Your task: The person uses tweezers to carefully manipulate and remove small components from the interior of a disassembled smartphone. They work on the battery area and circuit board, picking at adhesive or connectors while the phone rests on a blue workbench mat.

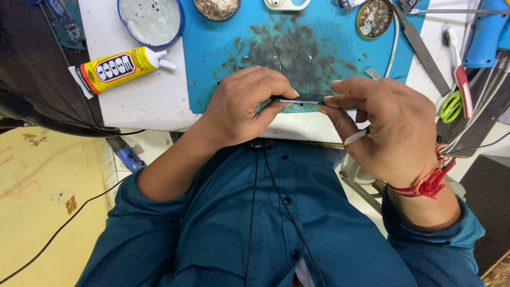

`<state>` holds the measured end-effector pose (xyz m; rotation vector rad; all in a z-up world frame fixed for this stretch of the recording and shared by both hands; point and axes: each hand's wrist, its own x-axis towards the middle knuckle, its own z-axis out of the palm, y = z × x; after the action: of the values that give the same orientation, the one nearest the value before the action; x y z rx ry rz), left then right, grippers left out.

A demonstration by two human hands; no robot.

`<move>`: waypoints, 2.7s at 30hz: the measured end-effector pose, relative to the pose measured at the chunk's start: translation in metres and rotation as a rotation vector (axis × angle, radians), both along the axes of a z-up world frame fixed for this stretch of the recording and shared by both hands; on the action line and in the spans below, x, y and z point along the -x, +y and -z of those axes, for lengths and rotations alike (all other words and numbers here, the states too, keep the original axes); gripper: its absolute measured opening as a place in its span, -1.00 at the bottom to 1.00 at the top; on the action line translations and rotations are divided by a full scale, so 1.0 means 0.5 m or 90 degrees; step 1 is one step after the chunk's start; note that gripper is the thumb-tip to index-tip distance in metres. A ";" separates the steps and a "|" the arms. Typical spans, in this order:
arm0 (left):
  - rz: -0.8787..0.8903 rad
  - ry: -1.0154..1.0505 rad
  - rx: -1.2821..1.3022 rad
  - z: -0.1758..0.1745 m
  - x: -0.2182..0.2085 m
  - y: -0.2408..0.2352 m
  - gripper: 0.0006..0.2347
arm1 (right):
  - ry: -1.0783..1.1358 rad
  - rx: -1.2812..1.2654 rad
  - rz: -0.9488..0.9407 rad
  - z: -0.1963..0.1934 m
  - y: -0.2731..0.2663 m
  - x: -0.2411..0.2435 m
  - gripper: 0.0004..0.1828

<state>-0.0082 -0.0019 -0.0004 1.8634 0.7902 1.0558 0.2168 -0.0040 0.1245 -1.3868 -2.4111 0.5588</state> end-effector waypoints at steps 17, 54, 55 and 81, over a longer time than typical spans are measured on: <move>-0.004 -0.001 -0.005 0.004 -0.002 -0.001 -0.83 | -0.157 -0.026 -0.084 -0.027 0.011 0.018 -0.70; 0.021 0.219 -0.366 -0.042 -0.015 0.017 -0.80 | -0.010 -0.181 -0.080 0.072 -0.034 -0.069 -0.67; 0.021 0.219 -0.364 -0.042 -0.015 0.017 -0.80 | 0.007 -0.196 -0.094 0.071 -0.029 -0.071 -0.71; 0.005 0.209 -0.330 -0.042 -0.020 0.014 -0.77 | -0.112 -0.376 -0.247 0.071 0.015 -0.088 -0.79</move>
<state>0.0020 0.0053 0.0208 2.5252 0.7355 1.0280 0.2606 0.0037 0.0890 -0.7516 -2.6845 -0.2078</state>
